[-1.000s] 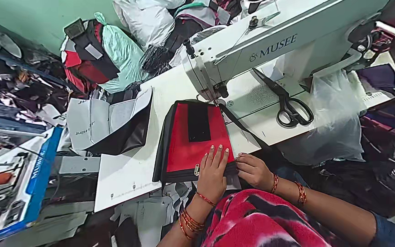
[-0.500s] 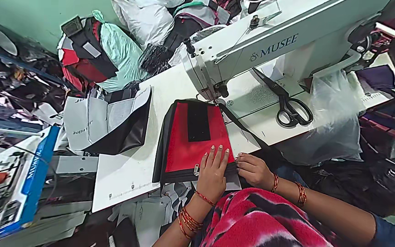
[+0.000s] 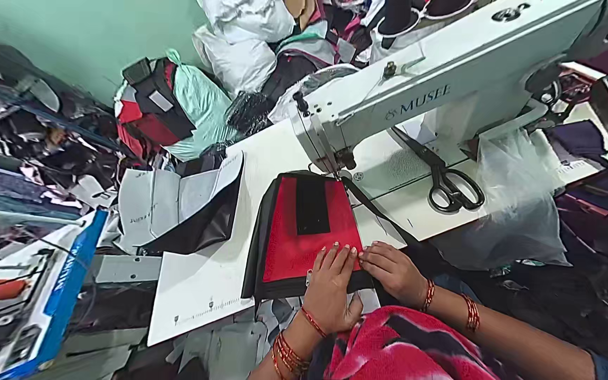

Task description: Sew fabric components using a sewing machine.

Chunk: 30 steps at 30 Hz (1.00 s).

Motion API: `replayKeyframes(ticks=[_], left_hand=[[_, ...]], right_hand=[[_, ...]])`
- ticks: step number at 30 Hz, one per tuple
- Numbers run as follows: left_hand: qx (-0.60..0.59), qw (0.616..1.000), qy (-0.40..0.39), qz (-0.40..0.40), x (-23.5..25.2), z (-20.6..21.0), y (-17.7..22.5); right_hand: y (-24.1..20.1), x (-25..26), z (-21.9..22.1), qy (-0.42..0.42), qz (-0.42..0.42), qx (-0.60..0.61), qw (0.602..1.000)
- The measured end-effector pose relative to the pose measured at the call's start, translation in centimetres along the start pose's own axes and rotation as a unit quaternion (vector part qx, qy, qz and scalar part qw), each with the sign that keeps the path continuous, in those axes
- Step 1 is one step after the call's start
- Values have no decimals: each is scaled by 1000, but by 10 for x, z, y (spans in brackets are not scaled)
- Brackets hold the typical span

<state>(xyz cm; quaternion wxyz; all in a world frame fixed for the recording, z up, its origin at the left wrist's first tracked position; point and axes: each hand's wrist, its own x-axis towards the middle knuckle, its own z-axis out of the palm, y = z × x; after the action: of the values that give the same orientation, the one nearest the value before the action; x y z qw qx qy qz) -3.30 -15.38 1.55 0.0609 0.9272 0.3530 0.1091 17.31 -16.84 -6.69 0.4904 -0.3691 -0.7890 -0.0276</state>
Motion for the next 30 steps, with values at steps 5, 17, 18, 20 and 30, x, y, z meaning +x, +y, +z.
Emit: replayKeyframes(ticks=[5, 17, 18, 20, 30], left_hand=[[-78, 990, -63, -94, 64, -28, -15], [-8, 901, -253, -352, 158, -32, -3], [-11, 898, -254, -360, 162, -32, -1], [-11, 886, -260, -383, 173, -32, 5], [-84, 889, -271, -360, 181, -34, -21]], right_hand=[[-1, 4, -1, -2, -4, -7, 1000], [-3, 39, -20, -20, 26, 20, 999], [-2, 46, -24, -33, 15, 21, 999], [0, 58, -32, -68, -9, 23, 997], [44, 113, -80, -396, 163, 181, 886]])
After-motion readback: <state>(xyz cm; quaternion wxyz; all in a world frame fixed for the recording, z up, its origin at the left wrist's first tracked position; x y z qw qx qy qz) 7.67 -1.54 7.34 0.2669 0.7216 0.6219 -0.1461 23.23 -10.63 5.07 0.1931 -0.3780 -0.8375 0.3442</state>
